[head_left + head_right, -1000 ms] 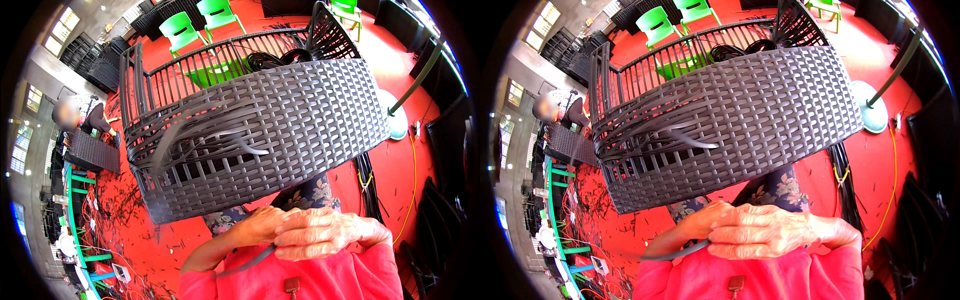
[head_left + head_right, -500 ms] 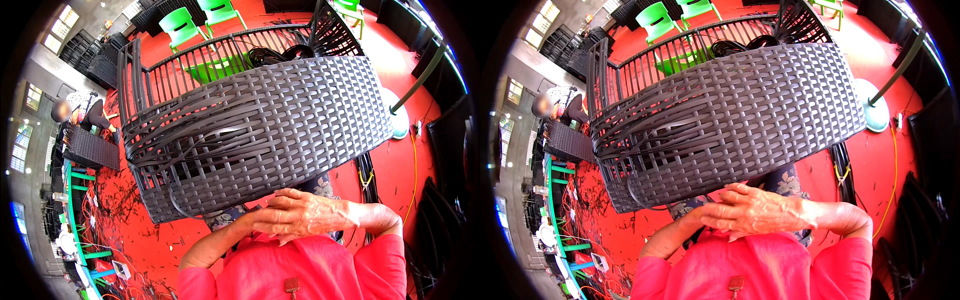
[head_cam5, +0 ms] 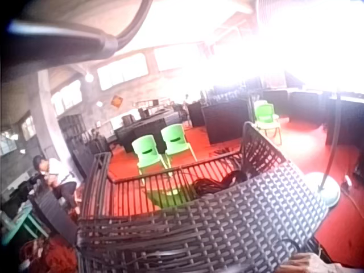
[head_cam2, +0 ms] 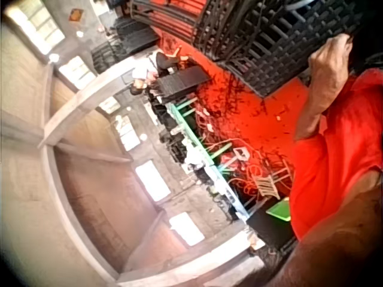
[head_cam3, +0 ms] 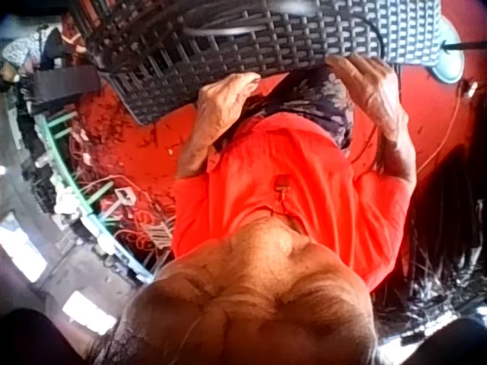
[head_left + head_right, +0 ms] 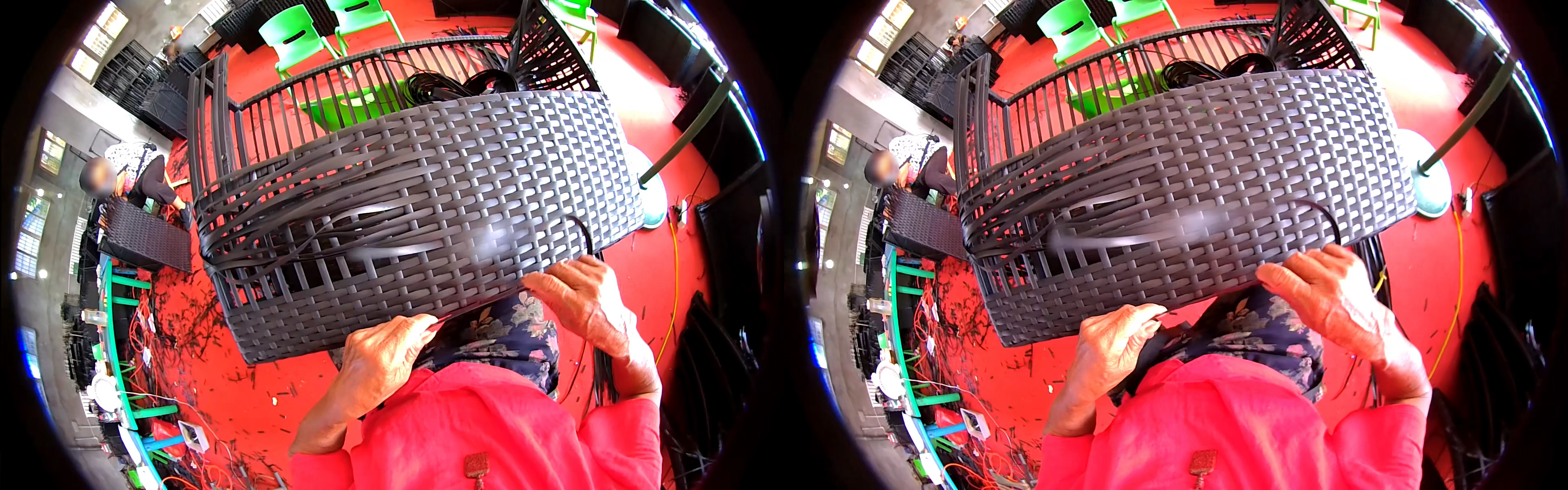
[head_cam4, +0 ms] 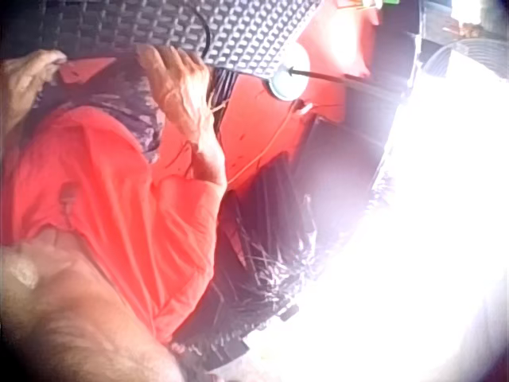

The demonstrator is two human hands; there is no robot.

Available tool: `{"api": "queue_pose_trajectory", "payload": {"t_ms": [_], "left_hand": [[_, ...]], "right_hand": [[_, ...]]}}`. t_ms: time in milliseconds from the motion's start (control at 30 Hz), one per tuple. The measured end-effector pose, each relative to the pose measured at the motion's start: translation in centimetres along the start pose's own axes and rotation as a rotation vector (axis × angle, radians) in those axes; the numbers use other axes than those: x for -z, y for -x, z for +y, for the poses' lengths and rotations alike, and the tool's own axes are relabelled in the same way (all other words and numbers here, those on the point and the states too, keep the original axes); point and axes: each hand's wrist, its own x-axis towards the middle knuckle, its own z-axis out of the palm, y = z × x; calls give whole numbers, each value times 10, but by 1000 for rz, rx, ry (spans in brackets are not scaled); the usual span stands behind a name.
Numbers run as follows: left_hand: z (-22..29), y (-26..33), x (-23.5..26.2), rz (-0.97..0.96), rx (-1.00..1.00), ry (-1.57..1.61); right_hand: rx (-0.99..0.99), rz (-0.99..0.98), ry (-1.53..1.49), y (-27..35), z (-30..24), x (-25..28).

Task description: The person weaves plastic wicker strips through a furniture frame by hand, pulling the strips tight and tucking the ends into the weave.

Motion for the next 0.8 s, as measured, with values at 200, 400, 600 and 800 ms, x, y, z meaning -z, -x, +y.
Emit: {"api": "queue_pose_trajectory", "payload": {"t_ms": [200,400,600,800], "left_hand": [[15,-15,-10,4,-78,-75],[4,-23,8,206,38,-114],[-9,-37,-2,378,42,-172],[-7,-65,-32,248,-278,-454]], "right_hand": [[-13,30,-601,-10,-41,-29],[-195,220,-356,-18,-12,-28],[-156,-231,-728,-26,-19,6],[40,-229,-1236,-56,-38,0]]}}
